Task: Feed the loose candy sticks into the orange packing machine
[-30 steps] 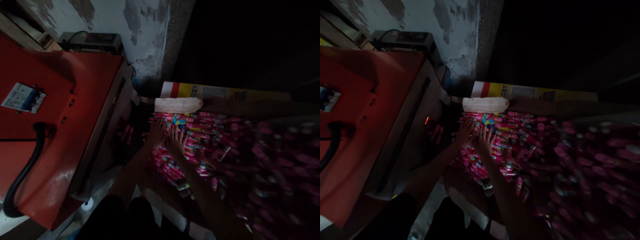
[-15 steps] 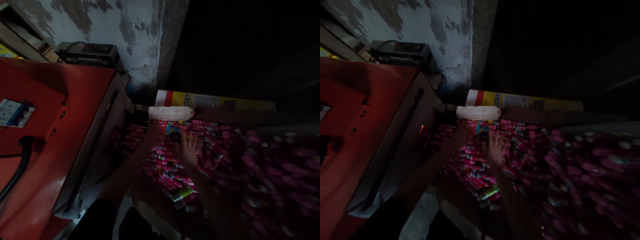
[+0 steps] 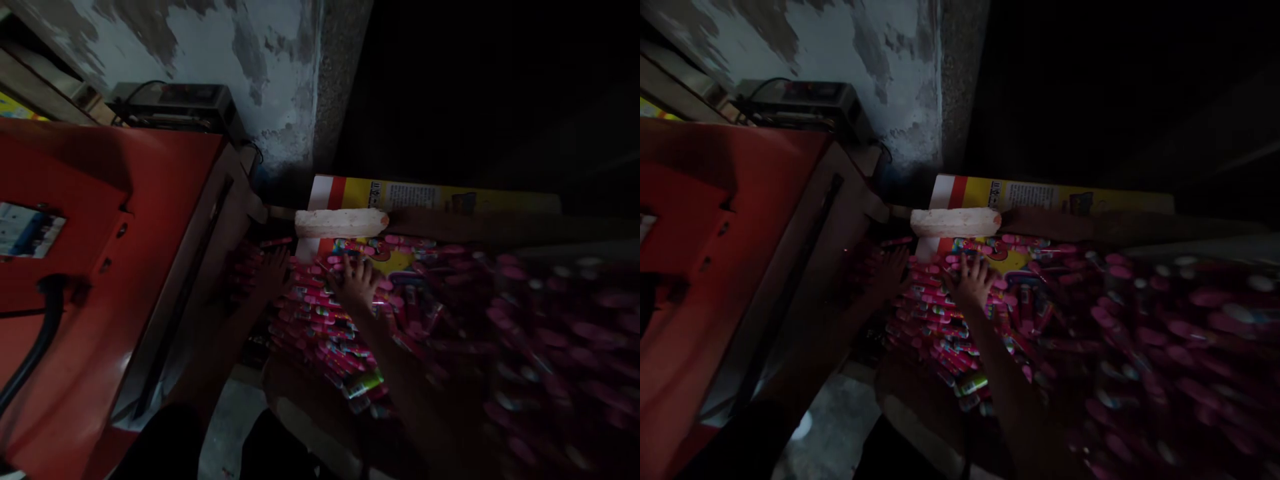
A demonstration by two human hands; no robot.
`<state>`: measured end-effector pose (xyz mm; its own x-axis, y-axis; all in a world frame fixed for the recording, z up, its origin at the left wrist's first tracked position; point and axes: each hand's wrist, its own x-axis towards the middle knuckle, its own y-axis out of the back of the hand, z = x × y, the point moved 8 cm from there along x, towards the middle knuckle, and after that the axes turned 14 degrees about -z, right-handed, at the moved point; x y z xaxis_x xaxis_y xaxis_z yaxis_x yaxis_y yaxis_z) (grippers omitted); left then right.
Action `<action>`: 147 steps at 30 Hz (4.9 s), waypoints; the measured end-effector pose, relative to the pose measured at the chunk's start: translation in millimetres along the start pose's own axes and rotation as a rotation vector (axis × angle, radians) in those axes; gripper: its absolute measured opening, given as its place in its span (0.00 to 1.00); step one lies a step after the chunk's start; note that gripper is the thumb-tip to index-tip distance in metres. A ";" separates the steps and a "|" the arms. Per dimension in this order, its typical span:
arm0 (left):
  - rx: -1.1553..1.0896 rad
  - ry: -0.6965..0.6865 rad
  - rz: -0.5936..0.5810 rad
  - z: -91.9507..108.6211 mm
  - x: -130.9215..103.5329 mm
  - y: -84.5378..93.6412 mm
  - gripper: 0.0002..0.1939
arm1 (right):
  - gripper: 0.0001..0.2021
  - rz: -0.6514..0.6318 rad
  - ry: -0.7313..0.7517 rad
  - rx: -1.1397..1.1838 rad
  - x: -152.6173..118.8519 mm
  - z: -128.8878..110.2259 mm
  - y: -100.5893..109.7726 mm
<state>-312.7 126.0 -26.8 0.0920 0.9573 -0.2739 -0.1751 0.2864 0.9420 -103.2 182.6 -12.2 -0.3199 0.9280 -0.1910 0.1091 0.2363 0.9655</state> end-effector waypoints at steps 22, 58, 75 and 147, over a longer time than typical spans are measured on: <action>-0.047 0.049 -0.034 31.3 -3.5 0.5 0.37 | 0.33 -0.119 -0.044 0.080 -25.5 7.4 -19.1; -0.994 0.289 0.180 86.1 -343.8 6.6 0.23 | 0.33 -0.256 0.652 -0.118 -164.7 -85.6 -59.9; -0.985 0.403 0.221 75.9 -373.7 5.0 0.20 | 0.27 -0.189 0.666 -0.261 -204.6 -12.7 -62.1; -0.762 -0.333 0.087 212.0 -127.1 76.7 0.23 | 0.25 0.300 -0.100 0.179 -242.9 115.6 172.0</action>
<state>-130.0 18.1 121.4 0.3113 0.9501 -0.0215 -0.7992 0.2740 0.5349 102.0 31.1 179.8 -0.1556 0.9853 0.0710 0.3496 -0.0123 0.9368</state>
